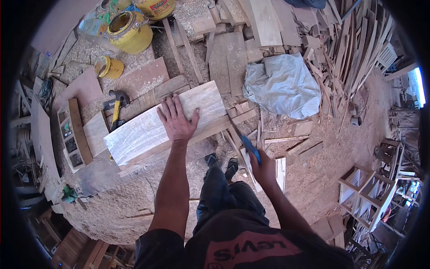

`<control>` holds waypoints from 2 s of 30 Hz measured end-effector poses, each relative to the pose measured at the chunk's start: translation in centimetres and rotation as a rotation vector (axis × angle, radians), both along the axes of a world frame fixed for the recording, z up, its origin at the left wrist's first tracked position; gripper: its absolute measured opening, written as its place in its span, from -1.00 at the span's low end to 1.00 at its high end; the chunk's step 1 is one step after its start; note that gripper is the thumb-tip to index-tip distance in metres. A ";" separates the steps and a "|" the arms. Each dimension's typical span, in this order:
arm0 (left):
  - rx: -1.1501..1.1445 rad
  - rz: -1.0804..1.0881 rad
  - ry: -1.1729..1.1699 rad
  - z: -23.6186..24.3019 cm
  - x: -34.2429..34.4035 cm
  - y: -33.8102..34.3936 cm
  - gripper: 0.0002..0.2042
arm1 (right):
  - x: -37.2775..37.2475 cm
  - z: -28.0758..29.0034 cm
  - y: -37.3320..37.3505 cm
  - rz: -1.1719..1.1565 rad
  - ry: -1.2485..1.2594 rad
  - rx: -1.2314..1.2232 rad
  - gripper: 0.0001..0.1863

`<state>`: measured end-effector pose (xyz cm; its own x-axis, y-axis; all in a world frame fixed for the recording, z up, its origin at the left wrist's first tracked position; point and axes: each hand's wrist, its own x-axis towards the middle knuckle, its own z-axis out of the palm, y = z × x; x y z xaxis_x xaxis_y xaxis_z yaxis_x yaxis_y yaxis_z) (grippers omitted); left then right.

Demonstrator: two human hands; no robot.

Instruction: Assembling a wooden structure by hammering nails and sawing wood in a workshop.

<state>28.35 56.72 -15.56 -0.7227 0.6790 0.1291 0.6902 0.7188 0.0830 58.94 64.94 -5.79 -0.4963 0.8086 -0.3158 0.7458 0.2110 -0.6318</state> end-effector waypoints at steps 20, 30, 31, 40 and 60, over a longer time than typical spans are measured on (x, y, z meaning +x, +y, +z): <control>0.082 -0.029 0.011 -0.7 0.5 1.5 -0.06 | -7.4 -5.2 4.3 0.022 0.151 0.157 -0.65; 0.052 0.001 -0.008 -0.6 0.4 -0.3 -0.04 | 0.5 -0.5 -0.7 0.004 -0.027 -0.019 -0.68; 0.055 -0.009 -0.030 -0.6 0.9 1.0 -0.05 | -2.3 -3.3 0.9 -0.063 0.099 0.037 -0.68; 0.093 -0.013 0.038 0.4 -0.9 -0.9 -0.08 | 3.5 5.8 -2.7 -0.082 0.022 -0.172 -0.72; 0.058 -0.028 0.014 0.1 -0.3 0.2 -0.04 | 0.0 0.0 -0.6 -0.028 -0.014 -0.109 -0.65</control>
<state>28.06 56.88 -15.47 -0.7011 0.6903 0.1787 0.7116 0.6932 0.1143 58.92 64.39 -5.75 -0.4690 0.7825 -0.4096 0.7596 0.1208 -0.6391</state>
